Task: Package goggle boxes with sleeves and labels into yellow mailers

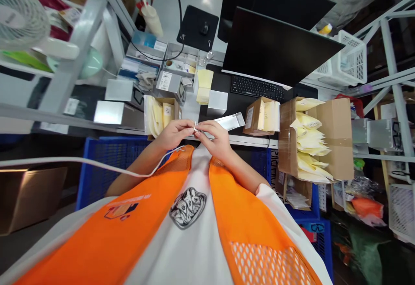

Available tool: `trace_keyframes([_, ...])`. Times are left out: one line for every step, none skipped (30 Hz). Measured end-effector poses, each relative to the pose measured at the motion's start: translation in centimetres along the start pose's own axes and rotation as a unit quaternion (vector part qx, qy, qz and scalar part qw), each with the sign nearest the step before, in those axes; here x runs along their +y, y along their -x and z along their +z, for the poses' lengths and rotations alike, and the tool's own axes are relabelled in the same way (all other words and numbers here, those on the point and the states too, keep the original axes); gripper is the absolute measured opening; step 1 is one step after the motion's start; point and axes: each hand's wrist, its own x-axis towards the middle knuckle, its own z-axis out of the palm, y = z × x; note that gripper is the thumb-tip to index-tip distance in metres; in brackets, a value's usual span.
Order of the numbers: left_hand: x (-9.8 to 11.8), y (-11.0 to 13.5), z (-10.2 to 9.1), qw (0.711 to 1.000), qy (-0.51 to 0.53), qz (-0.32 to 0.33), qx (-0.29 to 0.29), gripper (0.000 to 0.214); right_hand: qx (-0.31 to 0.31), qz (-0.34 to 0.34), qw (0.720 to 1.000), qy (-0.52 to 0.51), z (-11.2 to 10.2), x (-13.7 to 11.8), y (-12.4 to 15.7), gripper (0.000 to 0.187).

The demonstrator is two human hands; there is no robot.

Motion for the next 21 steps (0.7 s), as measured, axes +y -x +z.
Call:
trace_keyframes([0.0,-0.1,0.0,1.000,0.007,-0.002,-0.002,0.023,0.001,0.001,1.000,-0.001,0.0,0.1,0.0,0.012])
trace_keyframes([0.0,-0.1,0.0,1.000,0.011,-0.004,-0.001,0.022,0.001,0.004,1.000,0.000,0.0,0.2,0.1,0.013])
trace_keyframes([-0.1,-0.2,0.0,1.000,0.014,-0.005,0.000,0.021,-0.001,0.009,1.000,0.003,0.0,0.2,0.1,0.013])
trace_keyframes([-0.1,-0.2,0.0,1.000,0.016,-0.005,0.002,0.020,-0.003,0.014,1.000,0.006,0.0,0.3,0.2,0.014])
trace_keyframes([-0.1,-0.3,0.0,1.000,0.019,-0.006,0.003,0.019,-0.005,0.017,1.000,0.008,-0.1,0.3,0.2,0.014])
trace_keyframes([-0.1,-0.3,0.0,1.000,0.023,-0.008,0.004,0.019,-0.006,0.017,1.000,0.007,-0.1,0.3,0.2,0.014])
trace_keyframes([0.0,-0.4,0.0,1.000,0.026,-0.011,0.004,0.019,-0.007,0.015,1.000,0.005,-0.1,0.3,0.1,0.014])
trace_keyframes([0.0,-0.4,0.0,1.000,0.028,-0.013,0.005,0.019,-0.007,0.012,1.000,0.003,-0.1,0.3,0.1,0.014])
trace_keyframes([0.0,-0.4,0.0,1.000,0.027,-0.015,0.006,0.020,-0.008,0.008,1.000,0.002,-0.1,0.2,0.0,0.014])
trace_keyframes([0.1,-0.4,0.0,1.000,0.023,-0.015,0.009,0.020,-0.010,0.005,1.000,0.001,-0.1,0.2,-0.1,0.014])
trace_keyframes([0.1,-0.4,0.0,1.000,0.018,-0.014,0.011,0.020,-0.012,0.004,1.000,0.001,-0.1,0.1,-0.2,0.014])
trace_keyframes([0.1,-0.3,-0.1,1.000,0.012,-0.013,0.013,0.020,-0.016,0.003,1.000,0.003,0.0,0.1,-0.2,0.014])
trace_keyframes([0.1,-0.2,-0.1,1.000,0.008,-0.013,0.014,0.021,-0.020,0.004,1.000,0.006,0.0,0.1,-0.3,0.014])
trace_keyframes([0.2,-0.2,-0.2,1.000,0.010,-0.014,0.016,0.022,-0.024,0.006,1.000,0.011,0.1,0.1,-0.3,0.014])
trace_keyframes([0.2,0.0,-0.2,1.000,0.014,-0.015,0.018,0.023,-0.030,0.008,0.999,0.016,0.2,0.1,-0.3,0.015])
trace_keyframes([0.2,0.1,-0.3,0.999,0.018,-0.017,0.021,0.023,-0.035,0.013,0.999,0.022,0.3,0.1,-0.4,0.016])
trace_keyframes([0.2,0.2,-0.4,0.999,0.019,-0.019,0.025,0.024,-0.040,0.018,0.999,0.026,0.4,0.2,-0.4,0.018])
trace_keyframes([0.2,0.4,-0.5,0.999,0.018,-0.021,0.029,0.024,-0.045,0.023,0.998,0.028,0.5,0.2,-0.4,0.019])
trace_keyframes([0.1,0.5,-0.5,0.999,0.014,-0.022,0.034,0.023,-0.048,0.026,0.998,0.029,0.7,0.3,-0.4,0.021])
trace_keyframes([0.1,0.6,-0.6,0.999,0.009,-0.023,0.038,0.023,-0.050,0.027,0.998,0.029,0.8,0.3,-0.4,0.022])
trace_keyframes([0.1,0.8,-0.7,0.999,0.004,-0.024,0.043,0.022,-0.051,0.027,0.998,0.029,0.9,0.4,-0.4,0.022])
